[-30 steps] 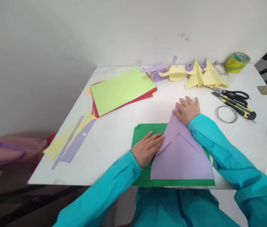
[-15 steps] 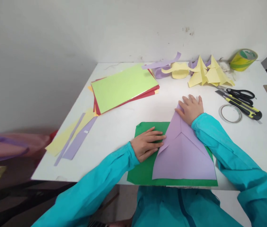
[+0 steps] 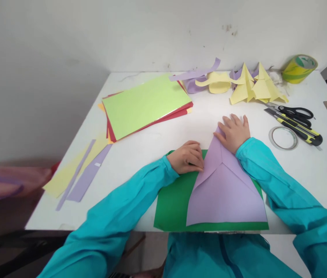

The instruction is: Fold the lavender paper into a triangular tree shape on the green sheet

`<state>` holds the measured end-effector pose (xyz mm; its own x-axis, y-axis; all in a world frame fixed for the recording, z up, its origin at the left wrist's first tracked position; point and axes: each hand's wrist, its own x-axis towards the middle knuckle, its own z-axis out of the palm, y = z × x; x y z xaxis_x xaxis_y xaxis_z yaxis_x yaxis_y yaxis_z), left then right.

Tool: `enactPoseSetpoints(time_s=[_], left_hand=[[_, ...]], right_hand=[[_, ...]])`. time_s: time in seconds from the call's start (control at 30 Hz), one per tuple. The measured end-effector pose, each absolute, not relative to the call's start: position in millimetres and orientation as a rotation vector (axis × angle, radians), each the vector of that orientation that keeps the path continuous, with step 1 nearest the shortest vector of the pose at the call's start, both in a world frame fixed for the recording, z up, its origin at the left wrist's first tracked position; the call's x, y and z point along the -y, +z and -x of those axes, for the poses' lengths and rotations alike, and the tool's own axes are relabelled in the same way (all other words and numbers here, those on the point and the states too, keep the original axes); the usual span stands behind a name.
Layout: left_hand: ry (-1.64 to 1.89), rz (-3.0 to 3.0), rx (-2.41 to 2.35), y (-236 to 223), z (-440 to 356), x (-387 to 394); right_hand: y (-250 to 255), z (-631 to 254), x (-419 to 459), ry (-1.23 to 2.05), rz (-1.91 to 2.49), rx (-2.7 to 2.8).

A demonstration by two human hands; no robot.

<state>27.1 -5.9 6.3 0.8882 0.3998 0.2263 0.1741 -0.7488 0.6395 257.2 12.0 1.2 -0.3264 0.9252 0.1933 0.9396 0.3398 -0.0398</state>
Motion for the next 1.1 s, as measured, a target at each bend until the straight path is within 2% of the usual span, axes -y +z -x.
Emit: enactPoseSetpoints(time_s=[0.3, 0.53, 1.1], left_hand=[[0.546, -2.448, -0.443, 1, -26, 6], [0.51, -2.67, -0.859, -1, -43, -5], [0.379, -2.787, -0.938, 2, -66, -43]], right_hand=[[2, -257, -11, -0.11, 1.694, 2.429], [3, -257, -11, -0.115, 1.703, 2.438], [8, -259, -44, -0.237, 1.724, 2.418]])
